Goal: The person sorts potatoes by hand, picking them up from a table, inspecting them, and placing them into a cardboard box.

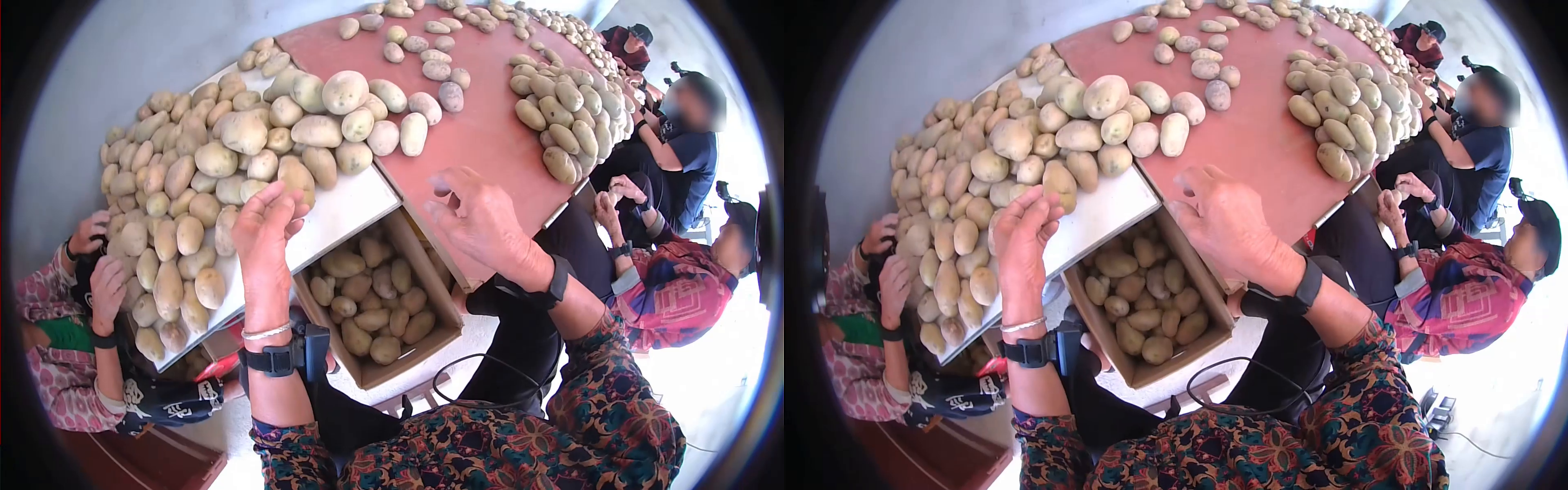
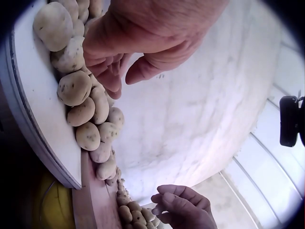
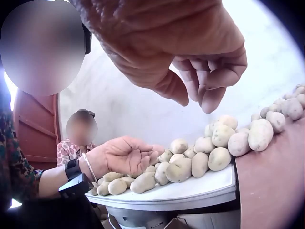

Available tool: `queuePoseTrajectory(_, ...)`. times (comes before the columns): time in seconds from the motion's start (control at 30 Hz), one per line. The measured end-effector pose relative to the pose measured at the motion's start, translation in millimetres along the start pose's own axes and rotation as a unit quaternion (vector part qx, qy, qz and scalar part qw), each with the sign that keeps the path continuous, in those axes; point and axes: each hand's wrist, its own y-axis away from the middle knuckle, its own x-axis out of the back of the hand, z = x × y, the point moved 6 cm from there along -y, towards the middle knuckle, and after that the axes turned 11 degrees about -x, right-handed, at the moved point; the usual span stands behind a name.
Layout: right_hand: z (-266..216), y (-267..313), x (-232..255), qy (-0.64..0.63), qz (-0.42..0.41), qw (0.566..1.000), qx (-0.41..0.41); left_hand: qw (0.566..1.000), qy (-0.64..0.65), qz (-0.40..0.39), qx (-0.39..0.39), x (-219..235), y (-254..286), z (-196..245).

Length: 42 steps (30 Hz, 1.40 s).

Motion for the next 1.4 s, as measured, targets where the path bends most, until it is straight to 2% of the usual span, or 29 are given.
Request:
queuePoseTrajectory(0.13, -4, -26, -10, 0.069, -0.017, 0.997, 0.001, 1.000, -0.005, -0.003, 0.008, 0, -3, -3)
queuePoseTrajectory(0.27, -12, -68, -19, 0.018, -0.010, 0.999, -0.025, 1.000, -0.013, -0.008, 0.003, -2, -3, 0)
queuePoseTrajectory(0.33, -11, -93, -29, 0.001, -0.020, 0.998, -0.067, 1.000, -0.014, -0.007, 0.006, 0, -5, -1)
queuePoseTrajectory(0.43, -18, -126, -44, 0.001, 0.031, 0.999, -0.034, 1.000, -0.008, -0.010, 0.005, 3, -8, -3)
queuePoseTrajectory(0.57, -36, -165, -60, 0.051, 0.013, 0.997, -0.053, 1.000, -0.005, -0.020, 0.012, 1, -8, -3)
queuePoseTrajectory(0.63, -42, -180, -73, 0.056, -0.044, 0.996, -0.060, 1.000, -0.005, -0.020, 0.017, 1, -9, -4)
queuePoseTrajectory(0.77, -41, -204, -93, 0.123, -0.057, 0.988, -0.070, 0.999, 0.004, -0.025, 0.020, 2, -10, -4)
queuePoseTrajectory(0.83, -23, -220, -108, 0.034, -0.161, 0.980, -0.112, 0.999, 0.004, -0.024, 0.023, 2, -11, -4)
queuePoseTrajectory(0.87, -24, -219, -105, 0.034, -0.161, 0.980, -0.110, 0.999, 0.007, -0.024, 0.023, 2, -12, -4)
queuePoseTrajectory(0.93, -23, -214, -92, -0.162, -0.135, 0.966, -0.148, 0.999, 0.009, -0.023, 0.025, 2, -14, -5)
queuePoseTrajectory(0.97, -23, -212, -88, -0.162, -0.136, 0.966, -0.146, 0.999, 0.010, -0.022, 0.029, 2, -15, -5)
queuePoseTrajectory(1.03, -21, -202, -81, -0.403, -0.161, 0.885, -0.167, 0.999, 0.005, -0.022, 0.023, 3, -17, -7)
queuePoseTrajectory(1.07, -22, -192, -75, -0.403, -0.163, 0.884, -0.173, 1.000, 0.000, -0.022, 0.020, 4, -17, -8)
queuePoseTrajectory(1.13, -35, -163, -59, -0.475, -0.186, 0.848, -0.143, 0.999, 0.002, -0.022, 0.026, 5, -19, -8)
queuePoseTrajectory(1.17, -33, -148, -51, -0.474, -0.193, 0.843, -0.163, 0.999, 0.007, -0.022, 0.029, 5, -19, -9)
queuePoseTrajectory(1.23, -42, -111, -44, -0.408, -0.299, 0.860, -0.075, 0.999, 0.009, -0.027, 0.038, 4, -18, -9)
queuePoseTrajectory(1.27, -39, -93, -45, -0.412, -0.307, 0.854, -0.086, 0.999, 0.011, -0.032, 0.034, 3, -17, -5)
queuePoseTrajectory(1.33, -47, -51, -43, -0.425, -0.336, 0.839, -0.049, 0.999, 0.014, -0.034, 0.038, 6, -17, -4)
queuePoseTrajectory(1.4, -41, -6, -56, -0.516, -0.375, 0.761, -0.121, 0.999, 0.021, -0.036, 0.035, 9, -16, -3)
